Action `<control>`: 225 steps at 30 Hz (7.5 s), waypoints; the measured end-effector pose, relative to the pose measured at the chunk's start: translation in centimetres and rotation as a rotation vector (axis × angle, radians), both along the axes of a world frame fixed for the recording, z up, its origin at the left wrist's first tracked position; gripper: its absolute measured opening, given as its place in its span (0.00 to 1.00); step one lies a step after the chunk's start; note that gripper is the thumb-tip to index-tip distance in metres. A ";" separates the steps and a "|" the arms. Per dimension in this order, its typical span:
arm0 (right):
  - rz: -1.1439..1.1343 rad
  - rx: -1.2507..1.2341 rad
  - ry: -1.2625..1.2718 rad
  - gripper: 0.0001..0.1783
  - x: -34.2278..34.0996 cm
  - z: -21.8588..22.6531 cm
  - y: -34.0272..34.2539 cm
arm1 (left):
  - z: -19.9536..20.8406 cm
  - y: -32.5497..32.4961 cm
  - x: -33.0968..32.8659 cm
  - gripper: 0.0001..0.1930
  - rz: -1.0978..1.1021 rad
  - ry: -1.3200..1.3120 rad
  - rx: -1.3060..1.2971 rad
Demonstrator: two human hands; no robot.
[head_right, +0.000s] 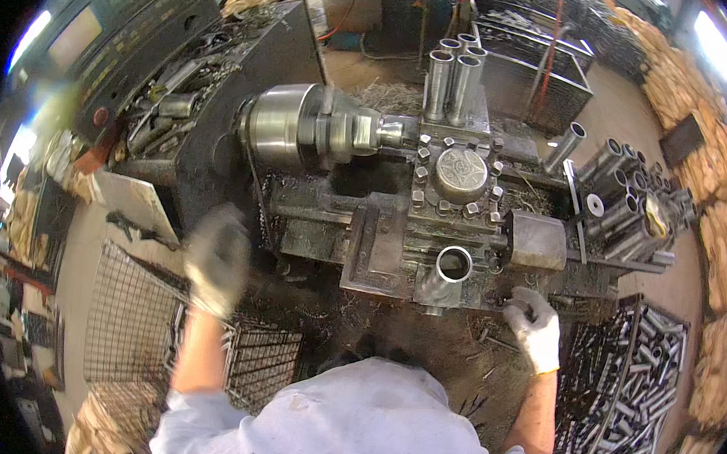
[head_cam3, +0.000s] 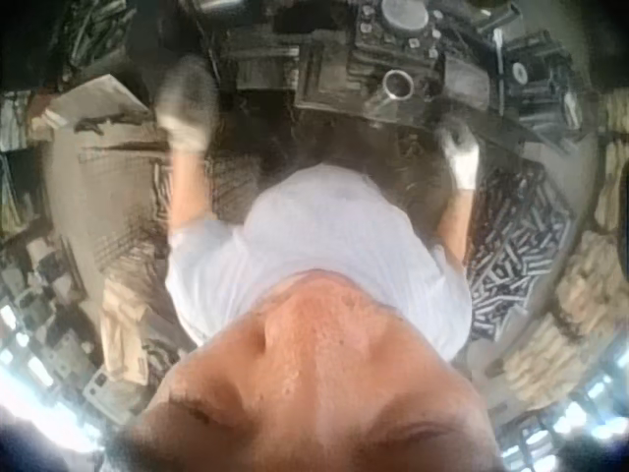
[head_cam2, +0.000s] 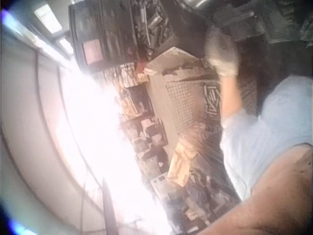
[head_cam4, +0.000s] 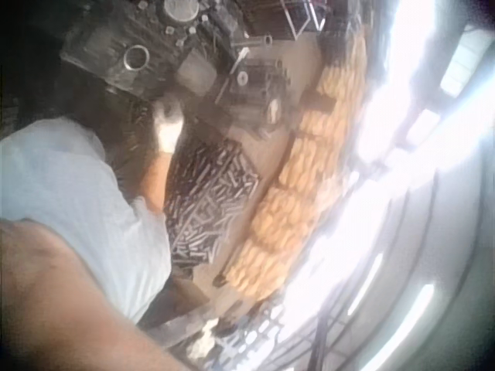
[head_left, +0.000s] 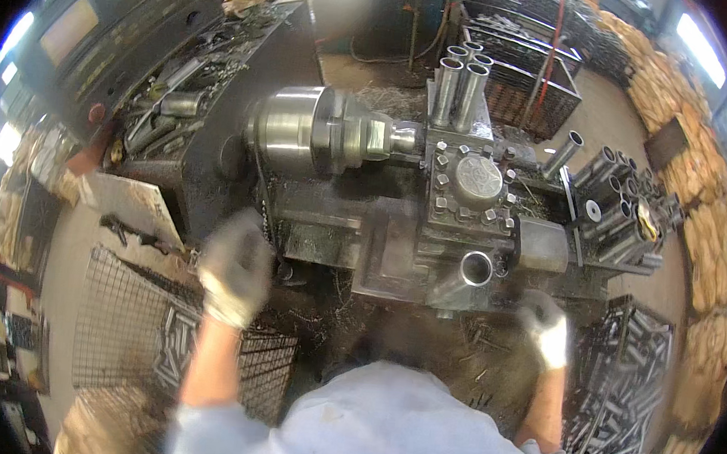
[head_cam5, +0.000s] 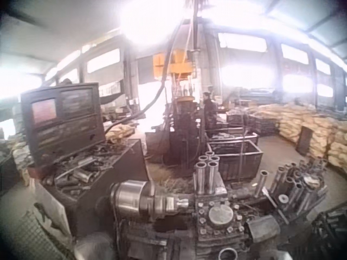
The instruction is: The person repeatedly loads cylindrical metal tubes into a lathe chuck, secures them, and operates the machine to machine the parts. After each cycle, the person removes the finished tubes and places them into a nearby wire basket.
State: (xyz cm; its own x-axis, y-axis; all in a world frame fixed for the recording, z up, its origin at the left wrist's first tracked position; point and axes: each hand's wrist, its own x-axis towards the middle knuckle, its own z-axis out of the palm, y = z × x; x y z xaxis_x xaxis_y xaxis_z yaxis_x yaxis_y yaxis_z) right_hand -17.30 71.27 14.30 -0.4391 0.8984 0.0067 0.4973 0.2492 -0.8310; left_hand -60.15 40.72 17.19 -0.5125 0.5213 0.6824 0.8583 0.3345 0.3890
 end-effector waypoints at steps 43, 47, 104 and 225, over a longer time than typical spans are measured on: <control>3.184 0.141 0.156 0.29 9.4 -3.7 -88.9 | -26.9 -25.7 89.7 0.28 2.482 0.770 2.355; 3.254 0.199 0.019 0.31 11.1 -4.1 -95.7 | -23.7 -24.1 93.4 0.32 3.642 0.452 1.604; 3.132 2.102 1.583 0.18 37.6 5.0 -122.6 | 3.5 -62.6 100.6 0.18 3.088 -0.154 -0.371; 3.500 -0.105 -0.291 0.20 16.7 5.1 -96.9 | 16.7 -60.9 109.8 0.44 3.501 -0.588 -0.177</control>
